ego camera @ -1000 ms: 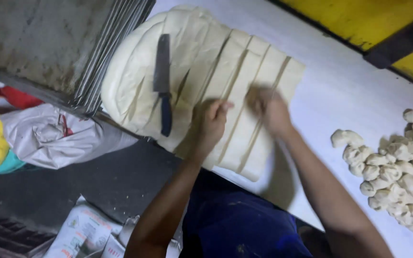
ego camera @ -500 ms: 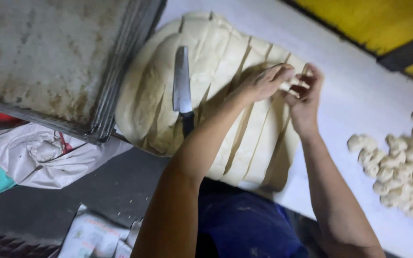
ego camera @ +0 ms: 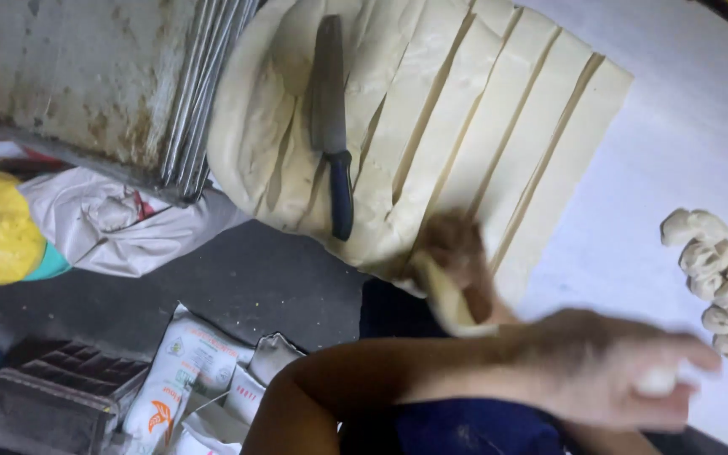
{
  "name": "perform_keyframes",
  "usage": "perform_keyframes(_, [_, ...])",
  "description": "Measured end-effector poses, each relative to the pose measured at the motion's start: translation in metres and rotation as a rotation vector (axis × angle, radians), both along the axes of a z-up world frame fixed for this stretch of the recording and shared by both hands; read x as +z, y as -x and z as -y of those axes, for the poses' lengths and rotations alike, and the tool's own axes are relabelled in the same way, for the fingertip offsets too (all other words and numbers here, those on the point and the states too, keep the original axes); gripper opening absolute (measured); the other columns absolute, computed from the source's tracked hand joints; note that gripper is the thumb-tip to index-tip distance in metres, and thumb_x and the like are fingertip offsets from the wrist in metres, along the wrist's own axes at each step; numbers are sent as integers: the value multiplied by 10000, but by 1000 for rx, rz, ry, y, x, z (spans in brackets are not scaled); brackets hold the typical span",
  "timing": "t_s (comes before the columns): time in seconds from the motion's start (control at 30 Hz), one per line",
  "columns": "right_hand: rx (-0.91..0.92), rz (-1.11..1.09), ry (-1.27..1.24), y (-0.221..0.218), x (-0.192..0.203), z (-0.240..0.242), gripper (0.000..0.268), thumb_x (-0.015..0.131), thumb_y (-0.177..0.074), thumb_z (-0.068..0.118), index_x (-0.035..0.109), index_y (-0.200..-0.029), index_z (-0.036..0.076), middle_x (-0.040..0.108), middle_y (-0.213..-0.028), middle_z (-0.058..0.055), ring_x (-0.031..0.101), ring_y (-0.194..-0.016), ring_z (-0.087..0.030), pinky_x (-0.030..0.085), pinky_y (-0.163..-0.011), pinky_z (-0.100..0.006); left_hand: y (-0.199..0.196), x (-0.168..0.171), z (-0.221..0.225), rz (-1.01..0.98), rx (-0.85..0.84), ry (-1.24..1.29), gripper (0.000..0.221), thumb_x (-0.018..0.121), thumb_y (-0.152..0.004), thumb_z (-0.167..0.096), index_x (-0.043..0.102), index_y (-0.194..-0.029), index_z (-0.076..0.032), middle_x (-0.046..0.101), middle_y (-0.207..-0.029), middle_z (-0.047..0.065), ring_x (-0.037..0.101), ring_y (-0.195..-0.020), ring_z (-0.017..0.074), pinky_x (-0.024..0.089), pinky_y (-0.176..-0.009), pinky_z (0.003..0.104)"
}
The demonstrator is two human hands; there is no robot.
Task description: The person is rolling strips of dough into long ropes and then quickly pinching off small, uniform pieces to create a pile of dough balls.
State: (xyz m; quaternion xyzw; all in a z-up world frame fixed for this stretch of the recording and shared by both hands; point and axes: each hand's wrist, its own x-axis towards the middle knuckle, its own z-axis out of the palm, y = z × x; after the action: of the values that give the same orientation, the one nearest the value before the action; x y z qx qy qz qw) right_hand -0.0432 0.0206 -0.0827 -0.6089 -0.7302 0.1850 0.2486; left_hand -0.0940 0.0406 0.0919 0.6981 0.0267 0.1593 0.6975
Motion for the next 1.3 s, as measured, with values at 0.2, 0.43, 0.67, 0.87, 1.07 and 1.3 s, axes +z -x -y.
perform_keyframes(0.2, [48, -608, 594, 12, 22, 108, 305, 598, -1015, 344, 719, -1186, 123, 537, -1202, -21, 423, -1123, -208, 355, -947, -392, -9, 30, -21, 135, 339, 187, 202, 655, -1049, -82, 620, -1248, -83, 707, -1203, 58, 713, -1164, 179, 544, -1127, 266])
perform_keyframes(0.43, [-42, -1027, 776, -152, 132, 216, 707, 535, -808, 630, 624, -1143, 14, 671, -860, -67, 635, -718, -162, 582, -613, -333, -14, 76, 54, 150, 788, 50, 474, 490, -1068, -506, 497, -1308, -97, 529, -951, 3, 504, -786, 78, 413, -718, 233])
perform_keyframes(0.67, [-655, -132, 933, -265, 143, 245, 599, 555, -855, 642, 757, -1074, 122, 754, -1094, -82, 702, -1039, -251, 500, -901, -365, -38, -133, 69, -579, 765, -331, 509, 587, -960, -280, 526, -1441, -127, 642, -1358, 146, 634, -1206, 360, 491, -1006, 453])
perform_keyframes(0.87, [-568, 366, 181, -154, 20, 232, 624, 520, -993, 512, 452, -1559, 257, 479, -1543, -121, 359, -1460, -416, 272, -1134, -655, -88, -173, 96, -309, 562, -1242, 530, 712, -881, -315, 626, -1385, -179, 602, -1338, 162, 563, -1199, 395, 446, -983, 566])
perform_keyframes(1.07, [-630, 498, 433, -189, -12, 171, 560, 281, -1073, 472, 387, -1598, 309, 338, -1680, -71, 236, -1545, -382, 205, -1174, -617, -159, -157, 38, -830, 139, -1166, 561, 293, -1073, -456, 367, -1605, -297, 252, -1697, 138, 175, -1536, 471, 184, -1162, 708])
perform_keyframes(1.3, [-830, 350, 523, -189, -22, 164, 567, 155, -1132, 527, 379, -1603, 304, 353, -1663, -69, 230, -1547, -363, 203, -1188, -584, -164, -145, 26, -840, 111, -904, 626, 248, -1097, -482, 285, -1626, -149, 134, -1706, 186, 46, -1580, 422, 80, -1250, 635])
